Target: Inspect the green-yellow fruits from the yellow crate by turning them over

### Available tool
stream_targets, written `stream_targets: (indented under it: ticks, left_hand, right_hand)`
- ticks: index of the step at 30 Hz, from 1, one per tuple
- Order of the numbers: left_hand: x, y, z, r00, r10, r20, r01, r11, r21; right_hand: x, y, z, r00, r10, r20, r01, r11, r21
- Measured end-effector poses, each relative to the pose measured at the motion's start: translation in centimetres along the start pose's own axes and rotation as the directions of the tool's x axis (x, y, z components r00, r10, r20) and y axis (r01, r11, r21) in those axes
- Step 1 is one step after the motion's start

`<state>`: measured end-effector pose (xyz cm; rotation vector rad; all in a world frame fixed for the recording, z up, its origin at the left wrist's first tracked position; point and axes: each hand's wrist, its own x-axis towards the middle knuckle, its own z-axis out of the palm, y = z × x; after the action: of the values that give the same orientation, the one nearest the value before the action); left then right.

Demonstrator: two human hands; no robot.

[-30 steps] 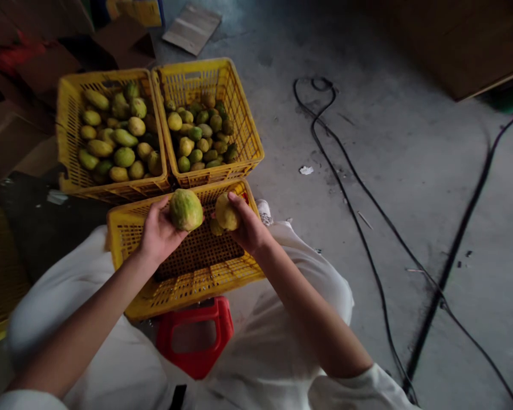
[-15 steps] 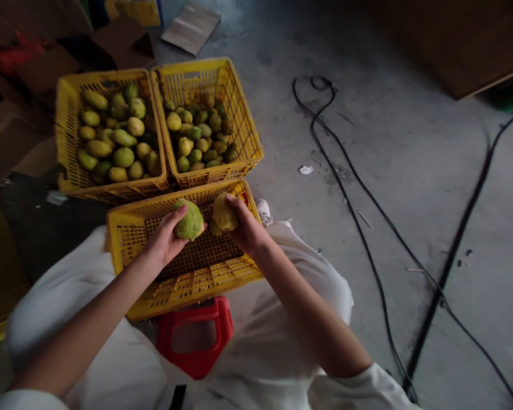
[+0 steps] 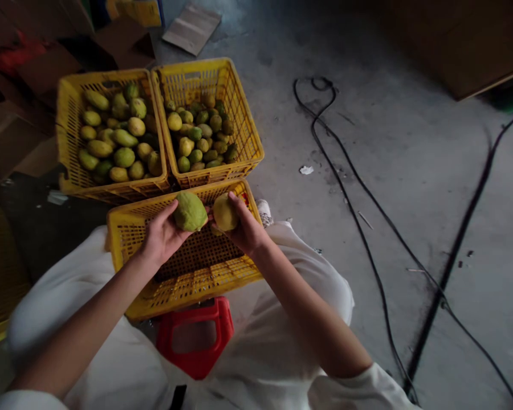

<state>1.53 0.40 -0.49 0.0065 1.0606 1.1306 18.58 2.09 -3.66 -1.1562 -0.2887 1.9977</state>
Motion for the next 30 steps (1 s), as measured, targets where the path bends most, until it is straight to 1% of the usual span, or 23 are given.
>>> stream_targets:
  ticks: [4,7,10,14,18,22,24,27,30]
  left_hand:
    - [0.6,-0.5,-1.1,0.997,0.043,0.068,-0.048,0.996,0.078]
    - [0.9,-0.7,-1.5,0.996,0.054,0.076,-0.059,0.996,0.065]
    - [0.8,-0.6,-1.2,0.997,0.039,0.064,-0.041,0.999,0.036]
    - [0.5,-0.3,-0.4,1.000,-0.022,0.019,0.022,1.000,0.010]
    - [0.7,-0.4,-0.4,1.000,-0.019,0.013,0.019,1.000,0.005]
    - [1.1,-0.5,-0.9,1.000,-0.003,0.022,0.002,0.999,0.033]
    - [1.2,-0.5,-1.1,1.000,-0.017,0.005,0.017,0.999,0.046]
    - [1.3,-0.4,-1.1,0.997,-0.077,-0.027,0.078,0.995,0.061]
    - [1.2,-0.4,-1.1,0.995,-0.086,-0.045,0.089,0.992,0.092]
  right_hand:
    - [0.3,-0.1,-0.3,0.997,0.073,-0.022,-0.072,0.996,0.043]
    - [0.5,-0.1,-0.5,0.994,0.103,-0.043,-0.100,0.992,0.074]
    - [0.7,0.1,-0.5,0.990,0.130,-0.050,-0.123,0.985,0.122]
    - [0.9,0.2,-0.4,0.987,0.146,-0.071,-0.134,0.980,0.150]
    - [0.8,0.0,-0.4,0.992,0.116,-0.058,-0.111,0.990,0.090]
    - [0.3,-0.2,-0.1,0.996,0.078,-0.053,-0.072,0.991,0.113]
    - [0.0,-0.2,0.0,0.999,0.036,-0.041,-0.031,0.995,0.099]
    - [-0.2,0.1,0.0,1.000,-0.018,-0.024,0.019,1.000,0.024]
    - [-0.1,0.3,-0.1,1.000,-0.013,0.009,0.013,1.000,0.005]
